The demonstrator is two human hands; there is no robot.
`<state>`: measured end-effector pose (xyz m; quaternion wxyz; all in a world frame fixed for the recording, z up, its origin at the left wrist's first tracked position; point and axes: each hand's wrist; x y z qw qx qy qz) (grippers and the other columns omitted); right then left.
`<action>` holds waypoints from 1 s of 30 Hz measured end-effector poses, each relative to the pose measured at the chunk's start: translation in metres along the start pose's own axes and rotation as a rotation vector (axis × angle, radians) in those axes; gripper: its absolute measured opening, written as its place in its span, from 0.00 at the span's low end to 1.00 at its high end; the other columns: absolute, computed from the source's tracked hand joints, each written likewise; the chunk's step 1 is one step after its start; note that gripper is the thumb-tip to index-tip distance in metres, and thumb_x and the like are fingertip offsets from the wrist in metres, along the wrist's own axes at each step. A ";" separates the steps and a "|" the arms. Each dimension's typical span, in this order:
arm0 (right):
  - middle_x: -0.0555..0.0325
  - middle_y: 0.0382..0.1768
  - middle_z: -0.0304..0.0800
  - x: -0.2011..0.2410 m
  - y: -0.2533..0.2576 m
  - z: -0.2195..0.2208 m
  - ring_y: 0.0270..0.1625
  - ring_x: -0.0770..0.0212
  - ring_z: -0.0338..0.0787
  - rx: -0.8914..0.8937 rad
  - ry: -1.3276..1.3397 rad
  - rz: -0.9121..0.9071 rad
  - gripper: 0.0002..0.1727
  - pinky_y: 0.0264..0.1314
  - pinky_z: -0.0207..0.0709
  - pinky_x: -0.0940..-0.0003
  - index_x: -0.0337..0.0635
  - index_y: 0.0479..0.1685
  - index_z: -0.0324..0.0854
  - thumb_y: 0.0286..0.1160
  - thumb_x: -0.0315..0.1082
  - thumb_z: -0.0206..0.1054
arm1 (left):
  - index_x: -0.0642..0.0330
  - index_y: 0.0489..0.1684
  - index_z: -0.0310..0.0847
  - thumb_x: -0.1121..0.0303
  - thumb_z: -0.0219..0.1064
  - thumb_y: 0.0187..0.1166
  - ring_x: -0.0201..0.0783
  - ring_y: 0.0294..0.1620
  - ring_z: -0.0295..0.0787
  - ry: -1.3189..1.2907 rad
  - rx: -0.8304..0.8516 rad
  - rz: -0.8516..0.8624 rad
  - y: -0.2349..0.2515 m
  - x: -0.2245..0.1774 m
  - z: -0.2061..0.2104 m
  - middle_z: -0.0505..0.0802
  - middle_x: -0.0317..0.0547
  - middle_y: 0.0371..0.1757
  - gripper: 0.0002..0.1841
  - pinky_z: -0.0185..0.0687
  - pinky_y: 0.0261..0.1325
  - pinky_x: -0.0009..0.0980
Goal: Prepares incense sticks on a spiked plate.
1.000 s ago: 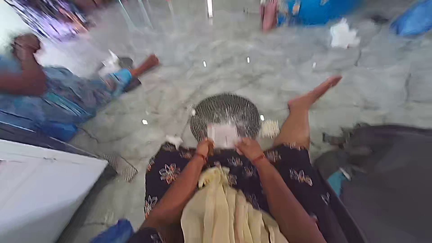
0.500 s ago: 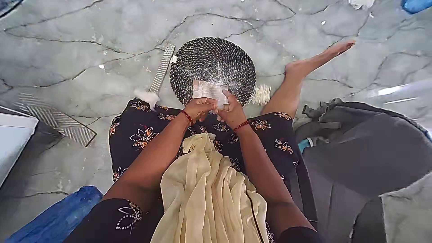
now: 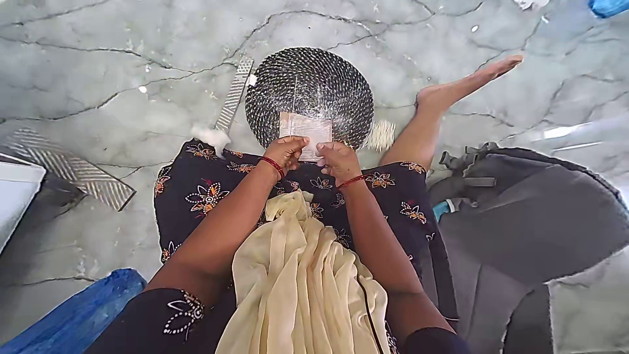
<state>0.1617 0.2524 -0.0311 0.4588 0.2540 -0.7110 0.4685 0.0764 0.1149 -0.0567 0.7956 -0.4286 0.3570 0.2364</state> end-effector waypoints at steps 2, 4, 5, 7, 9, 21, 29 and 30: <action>0.61 0.31 0.88 0.002 0.000 -0.001 0.24 0.74 0.80 -0.007 -0.046 -0.008 0.06 0.27 0.73 0.78 0.37 0.46 0.86 0.82 0.30 0.68 | 0.57 0.42 0.84 0.69 0.63 0.88 0.23 0.10 0.63 -0.001 -0.011 0.009 0.000 0.000 0.000 0.73 0.29 0.14 0.05 0.63 0.16 0.19; 0.62 0.30 0.88 0.003 0.000 -0.004 0.23 0.75 0.79 -0.018 -0.052 -0.007 0.04 0.27 0.74 0.79 0.36 0.45 0.86 0.82 0.28 0.67 | 0.58 0.43 0.84 0.69 0.64 0.87 0.23 0.10 0.62 0.001 -0.024 0.014 0.000 0.000 -0.001 0.73 0.28 0.15 0.05 0.62 0.15 0.19; 0.63 0.29 0.88 0.003 0.000 -0.006 0.22 0.76 0.79 -0.026 -0.042 -0.002 0.04 0.26 0.74 0.79 0.36 0.45 0.86 0.82 0.28 0.67 | 0.58 0.43 0.84 0.70 0.64 0.87 0.24 0.10 0.61 0.005 -0.035 0.011 0.000 0.000 -0.002 0.73 0.29 0.15 0.04 0.61 0.16 0.19; 0.64 0.28 0.87 0.004 0.000 -0.009 0.21 0.77 0.78 -0.040 -0.018 0.008 0.04 0.24 0.72 0.81 0.37 0.45 0.85 0.83 0.28 0.66 | 0.58 0.42 0.84 0.70 0.65 0.86 0.24 0.11 0.61 0.015 -0.049 0.005 0.001 0.000 -0.002 0.73 0.29 0.15 0.04 0.61 0.16 0.19; 0.64 0.28 0.87 0.004 -0.001 -0.010 0.21 0.76 0.78 -0.044 -0.004 0.016 0.04 0.24 0.73 0.81 0.37 0.46 0.84 0.84 0.28 0.65 | 0.57 0.44 0.84 0.69 0.65 0.86 0.24 0.11 0.61 0.019 -0.050 0.000 0.001 0.000 -0.002 0.74 0.29 0.16 0.04 0.62 0.16 0.19; 0.64 0.25 0.82 0.001 0.002 -0.002 0.17 0.76 0.74 -0.027 -0.048 0.024 0.06 0.21 0.69 0.81 0.35 0.48 0.81 0.85 0.27 0.61 | 0.58 0.45 0.85 0.71 0.65 0.86 0.23 0.11 0.63 0.017 -0.028 -0.008 -0.002 0.002 -0.002 0.75 0.29 0.16 0.04 0.62 0.16 0.19; 0.64 0.25 0.81 -0.003 0.005 0.002 0.18 0.75 0.73 -0.065 -0.031 0.016 0.06 0.22 0.68 0.79 0.38 0.42 0.83 0.85 0.31 0.64 | 0.59 0.45 0.84 0.71 0.66 0.85 0.23 0.10 0.62 0.069 -0.030 -0.019 -0.001 0.003 0.001 0.75 0.29 0.16 0.03 0.63 0.15 0.19; 0.64 0.26 0.81 -0.002 0.005 0.001 0.18 0.75 0.73 -0.073 -0.019 0.028 0.07 0.22 0.68 0.79 0.38 0.44 0.83 0.86 0.31 0.62 | 0.60 0.45 0.84 0.71 0.66 0.85 0.24 0.10 0.62 0.075 -0.039 -0.025 -0.001 0.003 0.001 0.74 0.30 0.17 0.03 0.63 0.15 0.19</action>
Point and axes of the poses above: each hand's wrist, its own y-axis towards the middle knuckle, its own z-axis out of the palm, x = y × z
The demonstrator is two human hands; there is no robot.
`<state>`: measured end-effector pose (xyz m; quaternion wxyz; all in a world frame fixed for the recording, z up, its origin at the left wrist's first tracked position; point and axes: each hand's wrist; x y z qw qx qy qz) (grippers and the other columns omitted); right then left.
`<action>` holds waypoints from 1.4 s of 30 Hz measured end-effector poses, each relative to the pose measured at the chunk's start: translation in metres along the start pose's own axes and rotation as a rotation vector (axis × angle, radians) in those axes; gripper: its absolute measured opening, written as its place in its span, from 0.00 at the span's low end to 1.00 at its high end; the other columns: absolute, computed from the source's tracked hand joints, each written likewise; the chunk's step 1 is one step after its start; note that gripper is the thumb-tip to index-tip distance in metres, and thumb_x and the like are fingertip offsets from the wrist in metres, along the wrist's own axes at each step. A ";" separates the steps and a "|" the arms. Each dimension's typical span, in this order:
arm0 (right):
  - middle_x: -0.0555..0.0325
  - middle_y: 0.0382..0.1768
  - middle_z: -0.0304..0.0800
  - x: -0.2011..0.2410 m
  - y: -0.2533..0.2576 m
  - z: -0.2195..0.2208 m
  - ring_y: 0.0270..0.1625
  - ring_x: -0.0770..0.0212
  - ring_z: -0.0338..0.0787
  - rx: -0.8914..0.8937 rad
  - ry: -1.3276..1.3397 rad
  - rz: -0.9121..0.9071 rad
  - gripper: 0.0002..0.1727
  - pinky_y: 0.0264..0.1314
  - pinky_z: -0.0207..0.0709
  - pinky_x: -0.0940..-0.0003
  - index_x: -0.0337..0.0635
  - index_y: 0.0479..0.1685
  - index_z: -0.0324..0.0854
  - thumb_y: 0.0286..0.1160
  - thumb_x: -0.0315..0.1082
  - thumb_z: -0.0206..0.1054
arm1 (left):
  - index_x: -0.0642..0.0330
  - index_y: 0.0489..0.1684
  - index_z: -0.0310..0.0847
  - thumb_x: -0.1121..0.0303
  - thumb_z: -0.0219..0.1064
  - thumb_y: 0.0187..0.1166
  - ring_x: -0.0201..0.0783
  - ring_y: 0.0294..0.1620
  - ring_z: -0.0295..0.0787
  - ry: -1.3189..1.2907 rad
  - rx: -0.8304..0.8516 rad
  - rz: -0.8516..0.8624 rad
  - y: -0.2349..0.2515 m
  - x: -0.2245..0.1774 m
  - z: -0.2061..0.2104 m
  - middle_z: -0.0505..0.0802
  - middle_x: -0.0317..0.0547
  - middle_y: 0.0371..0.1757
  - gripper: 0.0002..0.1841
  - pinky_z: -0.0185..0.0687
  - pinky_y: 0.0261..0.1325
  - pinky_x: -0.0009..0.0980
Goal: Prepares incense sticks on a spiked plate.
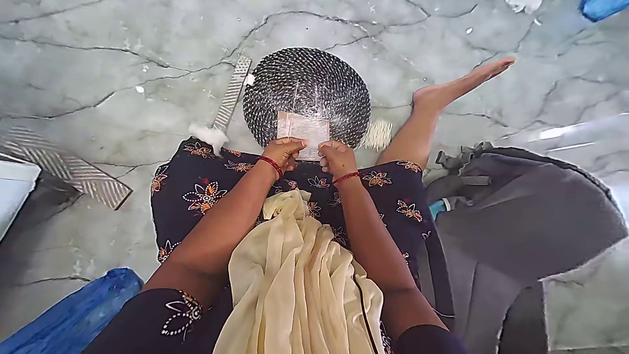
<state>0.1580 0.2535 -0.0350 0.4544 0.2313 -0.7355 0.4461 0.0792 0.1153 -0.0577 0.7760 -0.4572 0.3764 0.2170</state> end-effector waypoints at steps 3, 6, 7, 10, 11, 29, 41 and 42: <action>0.63 0.28 0.85 0.003 -0.001 -0.004 0.19 0.76 0.74 -0.006 -0.010 0.018 0.08 0.21 0.67 0.80 0.38 0.46 0.84 0.87 0.31 0.61 | 0.60 0.47 0.84 0.70 0.65 0.86 0.24 0.10 0.61 0.008 -0.001 -0.010 -0.001 -0.001 -0.002 0.76 0.31 0.18 0.04 0.62 0.15 0.19; 0.64 0.26 0.85 0.004 -0.003 -0.004 0.19 0.76 0.75 0.015 -0.087 -0.018 0.08 0.23 0.70 0.79 0.37 0.46 0.86 0.86 0.32 0.64 | 0.55 0.41 0.81 0.66 0.63 0.88 0.23 0.09 0.59 0.011 0.054 -0.008 -0.002 0.000 -0.001 0.76 0.29 0.17 0.06 0.60 0.14 0.19; 0.63 0.26 0.85 0.004 -0.004 -0.003 0.19 0.76 0.75 0.025 -0.111 -0.035 0.08 0.24 0.71 0.79 0.36 0.45 0.86 0.85 0.32 0.65 | 0.54 0.37 0.80 0.65 0.63 0.88 0.23 0.09 0.58 0.011 0.068 -0.006 0.000 0.002 -0.001 0.76 0.29 0.17 0.07 0.59 0.14 0.19; 0.65 0.22 0.84 0.004 -0.005 0.000 0.18 0.77 0.73 0.037 -0.142 -0.064 0.08 0.23 0.69 0.79 0.37 0.38 0.86 0.83 0.32 0.67 | 0.57 0.39 0.83 0.69 0.65 0.86 0.23 0.10 0.59 0.022 0.060 0.010 0.001 0.005 0.000 0.75 0.29 0.17 0.05 0.60 0.14 0.19; 0.65 0.22 0.83 0.004 -0.005 0.000 0.17 0.77 0.73 0.041 -0.147 -0.067 0.08 0.23 0.69 0.79 0.37 0.37 0.86 0.83 0.31 0.67 | 0.58 0.41 0.83 0.70 0.66 0.85 0.23 0.11 0.60 0.036 0.043 0.012 0.000 0.005 -0.001 0.74 0.29 0.18 0.03 0.60 0.15 0.19; 0.65 0.24 0.85 0.001 0.005 -0.007 0.16 0.77 0.72 0.015 -0.106 0.021 0.07 0.20 0.67 0.80 0.37 0.43 0.86 0.83 0.32 0.67 | 0.55 0.44 0.84 0.70 0.67 0.83 0.25 0.13 0.59 -0.010 -0.092 -0.047 0.000 0.002 -0.001 0.73 0.30 0.20 0.01 0.58 0.17 0.21; 0.60 0.30 0.85 -0.003 0.032 0.000 0.24 0.70 0.75 0.032 -0.384 -0.100 0.11 0.33 0.74 0.69 0.37 0.49 0.89 0.84 0.35 0.67 | 0.55 0.44 0.82 0.60 0.71 0.83 0.25 0.15 0.60 0.055 -0.171 -0.099 0.015 -0.005 0.005 0.76 0.32 0.25 0.09 0.61 0.19 0.21; 0.60 0.30 0.85 -0.003 0.034 0.001 0.24 0.70 0.75 0.037 -0.382 -0.100 0.11 0.33 0.74 0.68 0.37 0.48 0.89 0.84 0.35 0.67 | 0.55 0.44 0.82 0.61 0.71 0.83 0.26 0.15 0.60 0.069 -0.160 -0.105 0.016 -0.005 0.005 0.76 0.32 0.25 0.08 0.61 0.20 0.21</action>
Point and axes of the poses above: each hand's wrist, its own y-axis towards the middle knuckle, its own z-axis out of the palm, x = y × z
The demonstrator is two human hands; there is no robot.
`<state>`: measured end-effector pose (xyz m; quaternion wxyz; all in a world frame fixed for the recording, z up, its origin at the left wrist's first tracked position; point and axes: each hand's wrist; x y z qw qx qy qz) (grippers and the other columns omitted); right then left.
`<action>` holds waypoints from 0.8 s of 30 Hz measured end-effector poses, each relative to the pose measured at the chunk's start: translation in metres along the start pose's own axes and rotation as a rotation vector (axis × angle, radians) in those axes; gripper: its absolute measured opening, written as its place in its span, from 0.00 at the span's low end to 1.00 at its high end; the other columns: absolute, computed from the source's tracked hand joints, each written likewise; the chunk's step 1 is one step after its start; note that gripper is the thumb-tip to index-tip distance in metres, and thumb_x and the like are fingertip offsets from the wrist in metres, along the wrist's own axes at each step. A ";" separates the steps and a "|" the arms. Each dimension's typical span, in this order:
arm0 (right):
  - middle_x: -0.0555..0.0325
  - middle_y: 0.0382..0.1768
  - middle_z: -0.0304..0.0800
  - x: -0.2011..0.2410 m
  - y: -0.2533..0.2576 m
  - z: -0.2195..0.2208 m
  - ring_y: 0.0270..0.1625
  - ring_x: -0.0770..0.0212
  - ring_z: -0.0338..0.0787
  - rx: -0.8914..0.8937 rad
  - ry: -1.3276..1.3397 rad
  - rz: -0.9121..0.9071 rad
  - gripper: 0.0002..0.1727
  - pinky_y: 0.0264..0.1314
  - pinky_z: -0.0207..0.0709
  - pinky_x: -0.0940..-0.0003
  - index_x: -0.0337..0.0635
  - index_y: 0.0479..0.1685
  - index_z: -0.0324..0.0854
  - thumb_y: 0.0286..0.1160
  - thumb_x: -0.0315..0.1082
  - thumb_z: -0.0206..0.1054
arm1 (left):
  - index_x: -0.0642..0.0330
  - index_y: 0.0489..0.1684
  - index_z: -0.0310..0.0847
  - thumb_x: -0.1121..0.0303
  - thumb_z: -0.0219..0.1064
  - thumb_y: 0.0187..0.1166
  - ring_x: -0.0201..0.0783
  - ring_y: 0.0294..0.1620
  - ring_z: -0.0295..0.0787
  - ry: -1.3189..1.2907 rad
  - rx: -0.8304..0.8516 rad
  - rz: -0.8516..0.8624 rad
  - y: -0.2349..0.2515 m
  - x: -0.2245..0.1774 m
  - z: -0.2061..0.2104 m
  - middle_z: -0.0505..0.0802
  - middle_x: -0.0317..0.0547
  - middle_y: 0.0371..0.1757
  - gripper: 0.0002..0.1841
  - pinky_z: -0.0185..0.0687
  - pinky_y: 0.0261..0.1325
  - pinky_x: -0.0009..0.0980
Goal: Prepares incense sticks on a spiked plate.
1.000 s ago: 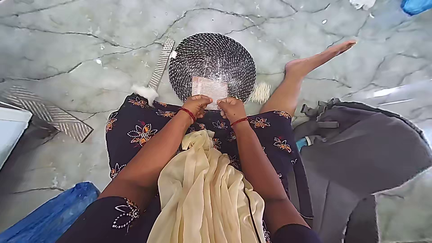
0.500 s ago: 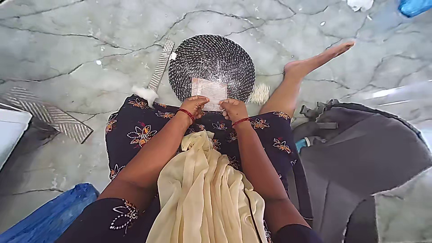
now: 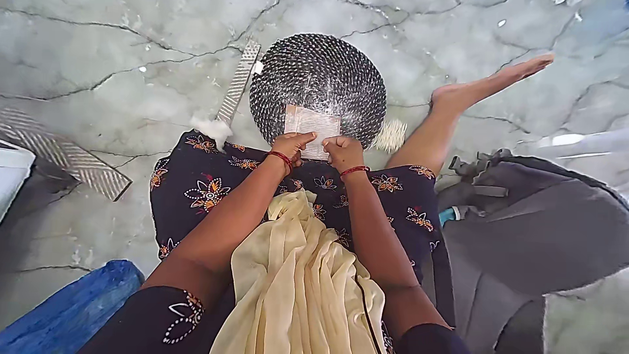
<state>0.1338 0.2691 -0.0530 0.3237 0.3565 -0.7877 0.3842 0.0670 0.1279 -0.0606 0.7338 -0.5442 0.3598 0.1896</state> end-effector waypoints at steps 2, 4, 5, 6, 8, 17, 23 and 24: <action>0.60 0.30 0.85 -0.002 0.002 0.001 0.24 0.70 0.75 0.008 0.011 0.002 0.11 0.33 0.73 0.68 0.36 0.48 0.89 0.83 0.34 0.66 | 0.58 0.49 0.84 0.66 0.72 0.81 0.26 0.16 0.62 0.019 -0.002 -0.007 0.004 0.001 0.002 0.75 0.33 0.26 0.08 0.62 0.20 0.22; 0.60 0.30 0.85 -0.003 0.004 0.002 0.23 0.71 0.74 0.017 0.027 0.039 0.11 0.31 0.73 0.70 0.35 0.48 0.88 0.84 0.34 0.65 | 0.60 0.53 0.83 0.69 0.72 0.81 0.27 0.16 0.63 0.009 -0.026 -0.022 0.008 0.002 0.003 0.75 0.34 0.25 0.09 0.63 0.20 0.23; 0.60 0.30 0.84 -0.003 0.006 0.001 0.22 0.72 0.74 0.021 0.039 0.059 0.11 0.30 0.73 0.71 0.35 0.48 0.87 0.85 0.34 0.64 | 0.60 0.52 0.83 0.70 0.71 0.81 0.26 0.16 0.62 -0.003 -0.039 -0.023 0.009 0.002 0.004 0.75 0.34 0.25 0.08 0.62 0.19 0.22; 0.61 0.29 0.83 -0.003 0.008 0.001 0.21 0.72 0.74 0.028 0.053 0.078 0.11 0.29 0.73 0.73 0.35 0.48 0.86 0.86 0.34 0.63 | 0.60 0.51 0.83 0.69 0.71 0.82 0.26 0.16 0.62 -0.012 -0.046 -0.028 0.010 0.002 0.004 0.76 0.35 0.26 0.08 0.62 0.19 0.22; 0.62 0.29 0.82 -0.005 0.015 0.002 0.20 0.73 0.73 0.037 0.060 0.091 0.11 0.28 0.72 0.73 0.35 0.48 0.86 0.86 0.34 0.62 | 0.59 0.53 0.83 0.68 0.70 0.83 0.26 0.16 0.62 -0.011 -0.051 -0.031 0.012 -0.001 0.005 0.76 0.35 0.27 0.08 0.62 0.19 0.22; 0.43 0.50 0.92 0.002 0.066 0.005 0.56 0.45 0.89 0.099 -0.375 0.127 0.17 0.62 0.75 0.40 0.39 0.55 0.90 0.88 0.42 0.60 | 0.58 0.70 0.76 0.62 0.68 0.85 0.34 0.31 0.75 0.065 -0.328 -0.057 0.031 -0.008 0.002 0.84 0.45 0.43 0.19 0.73 0.32 0.32; 0.40 0.56 0.91 -0.010 0.085 0.002 0.61 0.45 0.89 0.081 -0.387 0.186 0.19 0.66 0.74 0.41 0.38 0.57 0.88 0.89 0.44 0.60 | 0.58 0.84 0.62 0.51 0.56 0.92 0.31 0.25 0.71 0.165 -0.373 0.041 0.037 -0.015 -0.004 0.86 0.47 0.52 0.29 0.73 0.29 0.31; 0.41 0.56 0.91 -0.012 0.085 0.000 0.61 0.45 0.89 0.065 -0.351 0.189 0.21 0.65 0.75 0.41 0.38 0.61 0.87 0.89 0.46 0.59 | 0.57 0.83 0.65 0.50 0.51 0.94 0.31 0.23 0.70 0.162 -0.381 0.064 0.036 -0.018 -0.004 0.85 0.45 0.50 0.26 0.72 0.27 0.30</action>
Point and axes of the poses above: each hand's wrist, its own y-axis towards the middle knuckle, its own z-axis out of the palm, x = y × z
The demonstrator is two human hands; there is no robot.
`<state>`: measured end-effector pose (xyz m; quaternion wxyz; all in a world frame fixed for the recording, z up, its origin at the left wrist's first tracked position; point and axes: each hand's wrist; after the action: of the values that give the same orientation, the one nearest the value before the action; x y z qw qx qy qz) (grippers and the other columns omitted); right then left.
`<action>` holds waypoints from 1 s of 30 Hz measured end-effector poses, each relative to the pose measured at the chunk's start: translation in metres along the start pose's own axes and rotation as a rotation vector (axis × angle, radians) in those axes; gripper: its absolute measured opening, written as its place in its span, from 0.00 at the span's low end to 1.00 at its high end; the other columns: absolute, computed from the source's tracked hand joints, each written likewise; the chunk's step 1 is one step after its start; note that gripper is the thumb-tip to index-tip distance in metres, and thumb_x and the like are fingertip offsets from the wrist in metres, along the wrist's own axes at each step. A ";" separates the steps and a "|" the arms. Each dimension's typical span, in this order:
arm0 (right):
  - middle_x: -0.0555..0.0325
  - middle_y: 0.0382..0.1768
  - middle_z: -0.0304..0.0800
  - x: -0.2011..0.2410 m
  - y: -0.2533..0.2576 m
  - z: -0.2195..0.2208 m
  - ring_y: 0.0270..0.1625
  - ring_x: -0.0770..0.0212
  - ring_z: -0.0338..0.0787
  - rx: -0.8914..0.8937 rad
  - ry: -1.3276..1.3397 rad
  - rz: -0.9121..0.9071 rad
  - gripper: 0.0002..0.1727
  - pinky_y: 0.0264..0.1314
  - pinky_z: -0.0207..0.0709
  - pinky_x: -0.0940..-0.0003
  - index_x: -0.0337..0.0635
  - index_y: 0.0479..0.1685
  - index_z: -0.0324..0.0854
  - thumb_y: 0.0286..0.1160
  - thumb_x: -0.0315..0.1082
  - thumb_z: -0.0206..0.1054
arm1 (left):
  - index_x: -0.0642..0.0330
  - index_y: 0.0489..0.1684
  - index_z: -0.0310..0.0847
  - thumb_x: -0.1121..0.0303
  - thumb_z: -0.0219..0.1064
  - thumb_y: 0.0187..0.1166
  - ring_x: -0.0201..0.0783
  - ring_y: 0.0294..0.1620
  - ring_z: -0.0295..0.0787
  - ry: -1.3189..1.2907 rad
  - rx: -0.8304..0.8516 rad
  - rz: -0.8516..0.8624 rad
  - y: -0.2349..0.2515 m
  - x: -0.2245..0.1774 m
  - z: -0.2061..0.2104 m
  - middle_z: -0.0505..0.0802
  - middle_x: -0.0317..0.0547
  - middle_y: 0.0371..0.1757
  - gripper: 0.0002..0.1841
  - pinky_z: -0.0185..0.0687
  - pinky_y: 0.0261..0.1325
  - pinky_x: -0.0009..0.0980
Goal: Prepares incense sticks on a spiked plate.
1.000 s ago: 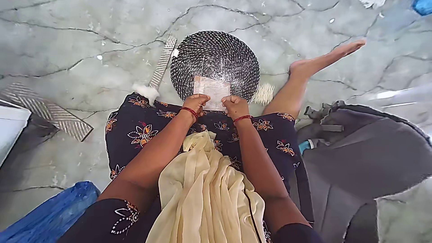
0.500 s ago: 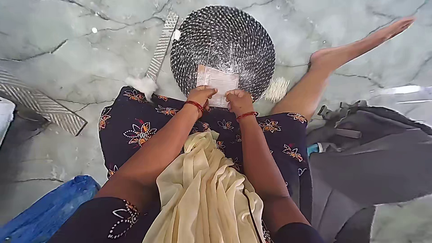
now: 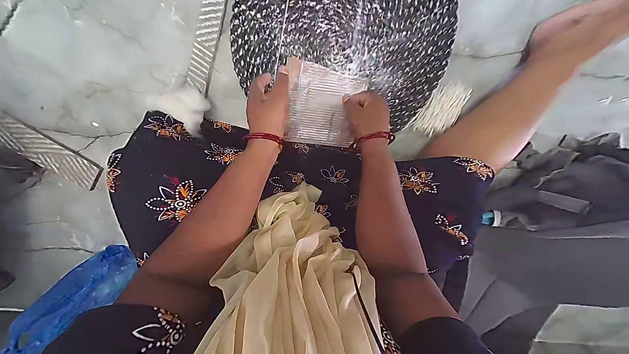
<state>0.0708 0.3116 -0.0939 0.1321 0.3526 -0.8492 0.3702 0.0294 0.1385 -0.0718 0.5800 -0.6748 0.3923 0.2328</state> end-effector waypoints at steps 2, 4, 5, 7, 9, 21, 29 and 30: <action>0.41 0.59 0.91 -0.004 0.001 -0.004 0.60 0.46 0.90 0.002 0.069 0.001 0.26 0.65 0.78 0.43 0.39 0.70 0.82 0.91 0.50 0.57 | 0.56 0.74 0.76 0.55 0.45 0.97 0.29 0.19 0.67 -0.013 -0.036 0.058 0.000 -0.003 0.000 0.85 0.41 0.39 0.21 0.68 0.23 0.28; 0.42 0.61 0.90 -0.008 0.001 -0.007 0.58 0.46 0.92 0.013 0.124 -0.007 0.29 0.64 0.82 0.44 0.39 0.76 0.76 0.92 0.52 0.53 | 0.58 0.64 0.85 0.64 0.49 0.95 0.27 0.19 0.69 0.069 -0.046 0.143 0.004 -0.001 -0.003 0.85 0.37 0.35 0.17 0.68 0.24 0.25; 0.43 0.60 0.91 -0.008 -0.001 -0.008 0.55 0.47 0.94 0.001 0.132 -0.013 0.28 0.60 0.83 0.45 0.40 0.77 0.74 0.93 0.52 0.51 | 0.58 0.61 0.86 0.67 0.53 0.93 0.27 0.22 0.72 0.141 -0.036 0.179 0.006 0.000 -0.005 0.84 0.37 0.36 0.15 0.70 0.26 0.24; 0.41 0.63 0.88 -0.007 -0.007 -0.013 0.60 0.46 0.92 -0.069 0.094 -0.029 0.28 0.64 0.83 0.46 0.39 0.80 0.72 0.94 0.50 0.49 | 0.59 0.63 0.87 0.70 0.54 0.91 0.28 0.29 0.76 0.276 -0.005 0.234 0.008 -0.001 -0.009 0.85 0.40 0.41 0.15 0.74 0.35 0.27; 0.38 0.70 0.85 -0.007 -0.014 -0.021 0.72 0.44 0.85 -0.153 0.055 -0.052 0.29 0.75 0.74 0.45 0.36 0.85 0.66 0.93 0.46 0.51 | 0.60 0.65 0.86 0.72 0.52 0.90 0.29 0.35 0.80 0.382 0.014 0.267 0.008 -0.001 -0.010 0.89 0.44 0.48 0.17 0.79 0.42 0.29; 0.45 0.62 0.89 -0.038 -0.044 -0.044 0.56 0.54 0.91 -0.251 0.223 -0.052 0.22 0.62 0.82 0.53 0.38 0.73 0.79 0.89 0.41 0.58 | 0.57 0.56 0.93 0.71 0.69 0.80 0.49 0.70 0.88 0.763 0.012 0.270 -0.002 0.014 -0.020 0.95 0.50 0.62 0.12 0.74 0.78 0.54; 0.46 0.60 0.91 -0.041 -0.048 -0.044 0.53 0.54 0.93 -0.237 0.219 -0.052 0.20 0.59 0.84 0.54 0.39 0.68 0.82 0.90 0.41 0.58 | 0.59 0.62 0.92 0.76 0.58 0.84 0.53 0.76 0.83 0.849 0.060 0.457 0.001 0.015 -0.009 0.91 0.59 0.68 0.17 0.69 0.84 0.49; 0.46 0.60 0.91 -0.040 -0.046 -0.044 0.53 0.55 0.93 -0.233 0.214 -0.052 0.20 0.58 0.84 0.54 0.39 0.69 0.82 0.89 0.41 0.58 | 0.59 0.62 0.92 0.77 0.58 0.83 0.54 0.76 0.82 0.856 0.060 0.454 0.002 0.015 -0.007 0.90 0.61 0.69 0.18 0.69 0.83 0.48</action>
<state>0.1304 0.3412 -0.0582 0.2712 0.3153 -0.8582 0.3009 0.0360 0.1274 -0.0829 0.3204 -0.5905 0.7395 0.0437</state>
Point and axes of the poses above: each hand's wrist, its own y-axis towards the middle knuckle, its own z-axis out of the palm, x = y × z
